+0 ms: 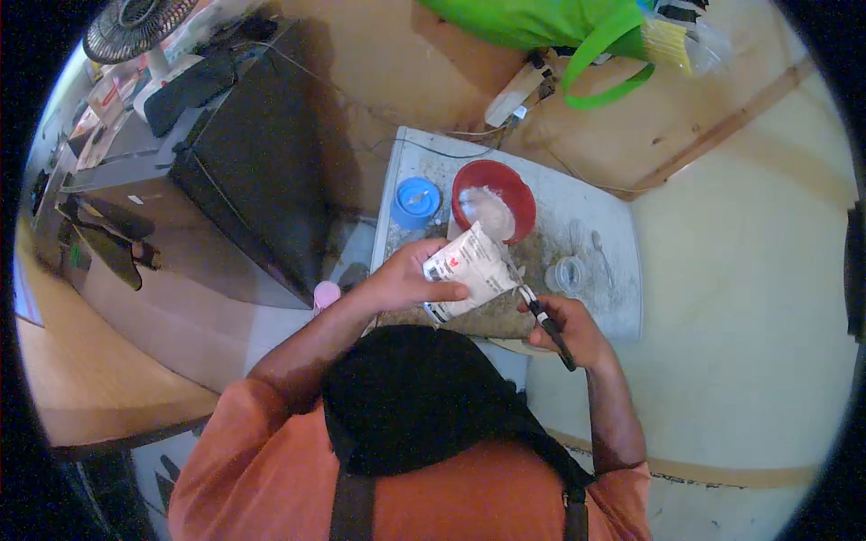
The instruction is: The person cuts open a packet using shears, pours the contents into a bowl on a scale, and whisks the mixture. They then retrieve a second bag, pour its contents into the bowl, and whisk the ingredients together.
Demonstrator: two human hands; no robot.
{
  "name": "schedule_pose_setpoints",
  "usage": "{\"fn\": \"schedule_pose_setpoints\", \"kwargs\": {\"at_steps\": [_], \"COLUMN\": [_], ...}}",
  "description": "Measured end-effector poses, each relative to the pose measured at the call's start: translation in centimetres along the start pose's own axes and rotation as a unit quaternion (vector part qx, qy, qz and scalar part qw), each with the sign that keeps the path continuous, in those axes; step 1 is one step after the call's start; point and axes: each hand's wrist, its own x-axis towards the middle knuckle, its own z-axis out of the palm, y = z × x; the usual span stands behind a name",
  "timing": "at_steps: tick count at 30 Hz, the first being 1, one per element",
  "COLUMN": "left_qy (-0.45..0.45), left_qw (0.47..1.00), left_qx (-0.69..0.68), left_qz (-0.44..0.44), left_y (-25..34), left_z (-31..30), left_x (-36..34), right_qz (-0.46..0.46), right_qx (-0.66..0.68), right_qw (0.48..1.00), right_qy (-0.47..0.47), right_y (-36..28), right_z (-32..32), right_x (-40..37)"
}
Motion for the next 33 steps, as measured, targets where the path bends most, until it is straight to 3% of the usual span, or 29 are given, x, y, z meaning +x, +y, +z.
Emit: {"fn": "schedule_pose_setpoints", "kwargs": {"at_steps": [13,19,24,28,30,33], "left_qy": [0.018,0.013,0.017,0.023,0.010,0.006], "left_qw": [1.000,0.999,0.999,0.999,0.999,0.999], "left_qx": [-0.009,-0.014,-0.011,0.000,-0.002,-0.008], "left_qz": [-0.006,-0.027,-0.026,-0.045,-0.035,-0.032], "left_y": [-0.9,-0.6,-0.2,-0.2,-0.7,-0.8], "left_z": [-0.4,-0.3,-0.1,-0.3,-0.5,-0.5], "left_x": [0.0,0.0,0.0,0.0,0.2,0.2], "right_qz": [0.038,-0.032,0.018,-0.020,0.044,0.021], "right_qx": [-0.009,-0.053,-0.013,-0.025,-0.012,-0.002], "right_qw": [0.999,0.998,1.000,0.999,0.999,1.000], "right_qy": [-0.009,-0.002,-0.015,0.010,-0.025,-0.006], "right_y": [0.0,-0.1,-0.7,-1.7,-3.4,-2.0], "right_z": [0.3,0.4,0.4,0.6,0.4,0.7], "right_x": [0.7,1.1,1.0,1.5,1.2,1.3]}}
